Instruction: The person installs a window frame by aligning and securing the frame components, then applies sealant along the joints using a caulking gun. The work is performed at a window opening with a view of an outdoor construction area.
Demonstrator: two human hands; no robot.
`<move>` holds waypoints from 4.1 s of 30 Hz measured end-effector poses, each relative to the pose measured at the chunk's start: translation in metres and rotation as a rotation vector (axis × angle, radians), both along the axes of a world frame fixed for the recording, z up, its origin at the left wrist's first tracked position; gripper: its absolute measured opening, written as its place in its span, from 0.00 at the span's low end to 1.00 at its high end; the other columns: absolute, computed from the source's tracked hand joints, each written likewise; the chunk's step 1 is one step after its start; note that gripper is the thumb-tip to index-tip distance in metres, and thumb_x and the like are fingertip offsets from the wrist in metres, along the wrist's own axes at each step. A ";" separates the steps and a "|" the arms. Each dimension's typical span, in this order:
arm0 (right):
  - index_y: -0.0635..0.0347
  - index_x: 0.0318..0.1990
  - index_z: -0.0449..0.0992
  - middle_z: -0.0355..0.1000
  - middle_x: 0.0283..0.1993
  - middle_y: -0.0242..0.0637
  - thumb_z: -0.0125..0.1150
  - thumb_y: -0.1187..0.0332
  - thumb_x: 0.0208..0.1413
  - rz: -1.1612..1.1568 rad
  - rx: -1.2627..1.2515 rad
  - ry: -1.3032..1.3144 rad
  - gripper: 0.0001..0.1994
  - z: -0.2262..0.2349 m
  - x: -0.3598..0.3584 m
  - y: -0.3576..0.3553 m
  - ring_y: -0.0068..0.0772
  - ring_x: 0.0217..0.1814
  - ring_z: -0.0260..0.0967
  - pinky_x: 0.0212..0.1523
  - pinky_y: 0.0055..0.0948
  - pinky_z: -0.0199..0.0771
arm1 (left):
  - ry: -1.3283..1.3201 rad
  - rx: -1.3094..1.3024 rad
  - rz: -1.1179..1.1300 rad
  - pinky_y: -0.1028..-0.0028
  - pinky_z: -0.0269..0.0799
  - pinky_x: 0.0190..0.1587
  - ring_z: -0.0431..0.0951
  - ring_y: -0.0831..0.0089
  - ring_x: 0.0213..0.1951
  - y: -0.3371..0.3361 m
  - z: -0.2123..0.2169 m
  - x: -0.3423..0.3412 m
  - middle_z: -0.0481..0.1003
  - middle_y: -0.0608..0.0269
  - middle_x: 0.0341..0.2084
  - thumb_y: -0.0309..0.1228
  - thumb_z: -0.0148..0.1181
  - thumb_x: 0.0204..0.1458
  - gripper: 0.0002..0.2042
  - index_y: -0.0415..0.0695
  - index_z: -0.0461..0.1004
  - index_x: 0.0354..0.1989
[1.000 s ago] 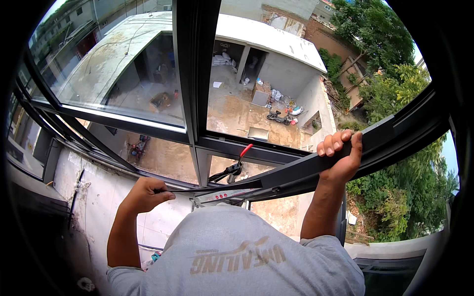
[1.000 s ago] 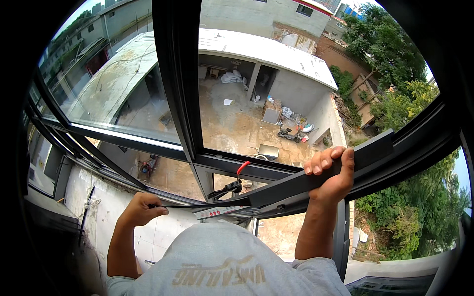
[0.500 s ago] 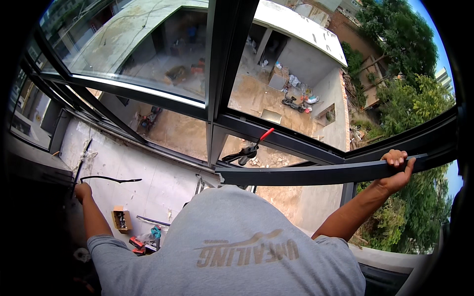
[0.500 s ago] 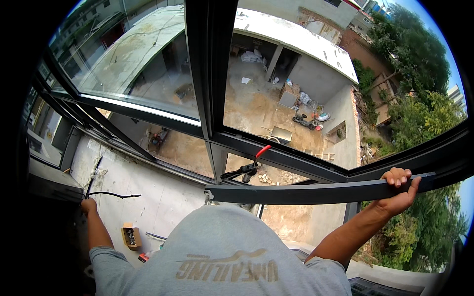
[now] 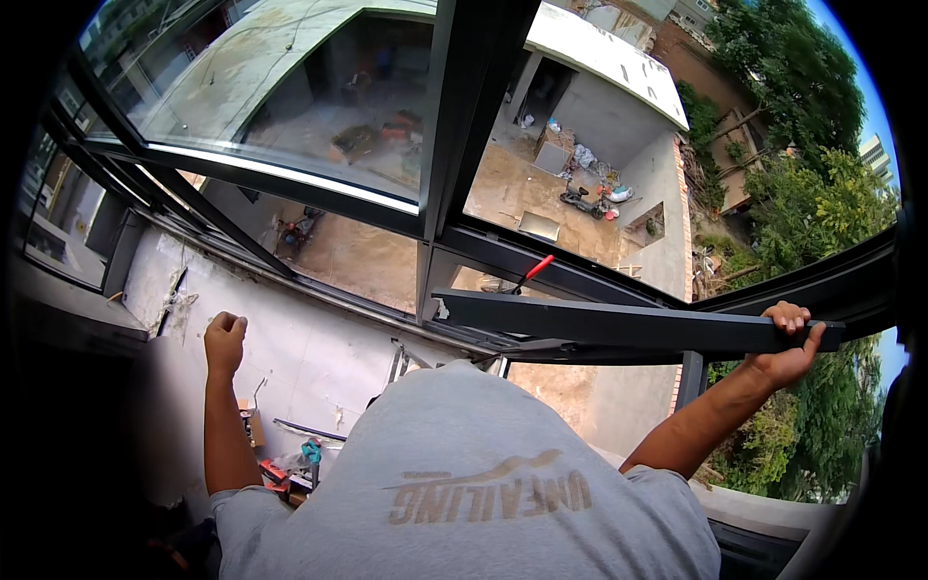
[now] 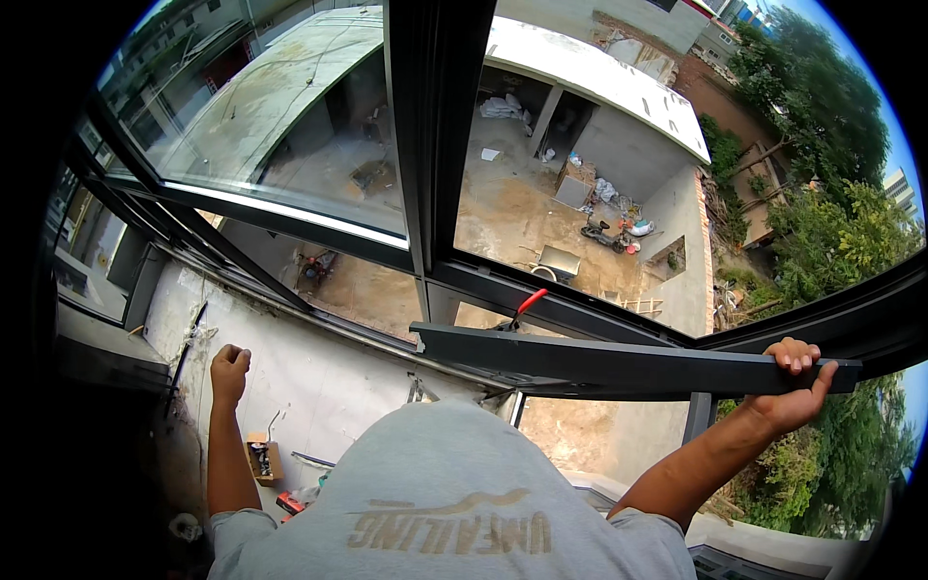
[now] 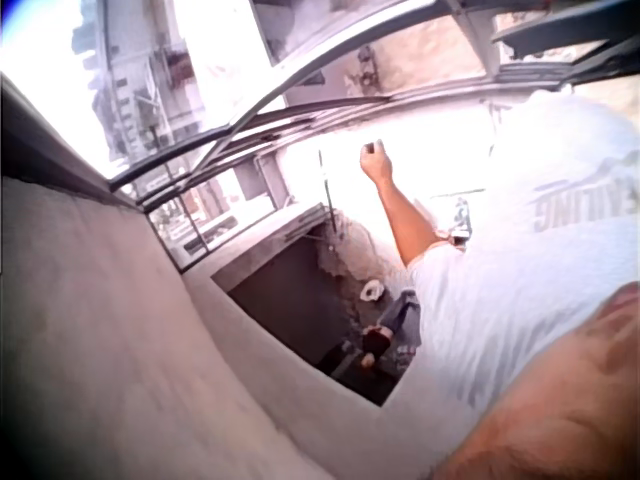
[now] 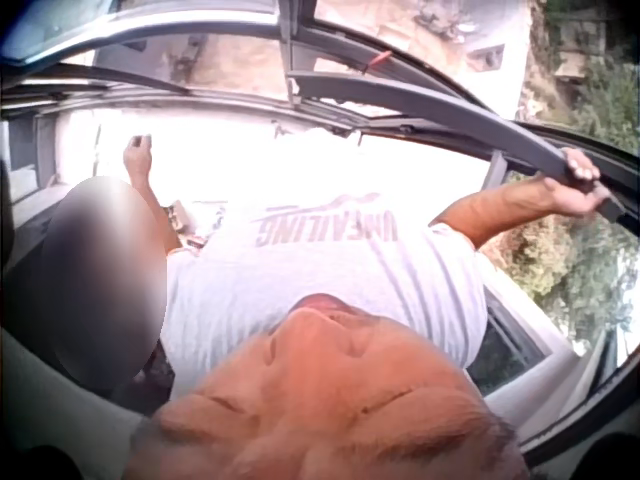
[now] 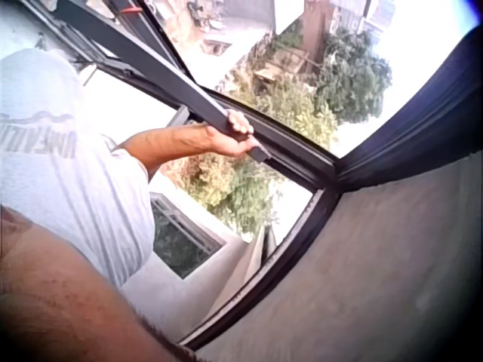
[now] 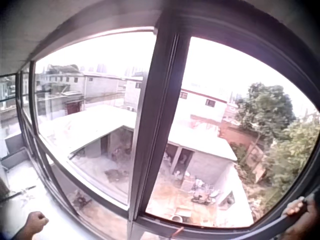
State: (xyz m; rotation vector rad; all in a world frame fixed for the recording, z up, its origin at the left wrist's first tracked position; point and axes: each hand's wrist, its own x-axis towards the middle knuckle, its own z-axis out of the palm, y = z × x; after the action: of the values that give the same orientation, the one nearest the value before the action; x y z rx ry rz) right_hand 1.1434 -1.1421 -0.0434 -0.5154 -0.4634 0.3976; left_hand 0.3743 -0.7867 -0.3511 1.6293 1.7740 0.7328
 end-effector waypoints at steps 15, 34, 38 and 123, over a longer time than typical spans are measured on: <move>0.60 0.38 0.70 0.61 0.28 0.31 0.56 0.49 0.71 -0.017 -0.016 0.005 0.20 -0.030 -0.039 0.027 0.28 0.29 0.59 0.35 0.31 0.66 | -0.833 -0.247 -0.381 0.78 0.78 0.45 0.79 0.80 0.39 -0.097 0.085 0.297 0.79 0.63 0.39 0.21 0.68 0.61 0.10 0.36 0.75 0.48; 0.61 0.42 0.68 0.61 0.31 0.31 0.62 0.52 0.69 0.206 0.170 -0.159 0.19 -0.011 -0.090 0.050 0.28 0.31 0.61 0.35 0.32 0.64 | -0.178 0.212 -0.396 0.74 0.69 0.31 0.70 0.80 0.27 -0.087 0.084 0.297 0.71 0.66 0.22 0.23 0.61 0.55 0.04 0.37 0.72 0.29; 0.61 0.42 0.68 0.61 0.30 0.32 0.59 0.53 0.70 0.184 0.129 -0.188 0.18 -0.015 -0.092 0.054 0.29 0.31 0.60 0.34 0.32 0.63 | -0.270 0.175 -0.284 0.72 0.68 0.29 0.69 0.78 0.26 -0.089 0.074 0.295 0.70 0.65 0.21 0.23 0.59 0.54 0.04 0.37 0.71 0.32; 0.59 0.68 0.67 0.76 0.55 0.46 0.63 0.49 0.65 -0.871 -0.190 0.165 0.31 -0.128 -0.151 -0.233 0.42 0.58 0.74 0.62 0.41 0.74 | -0.011 0.182 -1.626 0.64 0.72 0.28 0.76 0.59 0.22 -0.160 0.120 0.448 0.74 0.54 0.18 0.39 0.82 0.33 0.24 0.39 0.73 0.32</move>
State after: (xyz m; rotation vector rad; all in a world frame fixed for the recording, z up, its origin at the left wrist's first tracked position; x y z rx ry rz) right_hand 0.9924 -1.3753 -0.1712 -0.8048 -0.0123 -0.3574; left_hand 0.8223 -0.9468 -0.2309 2.3957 -0.0312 0.0622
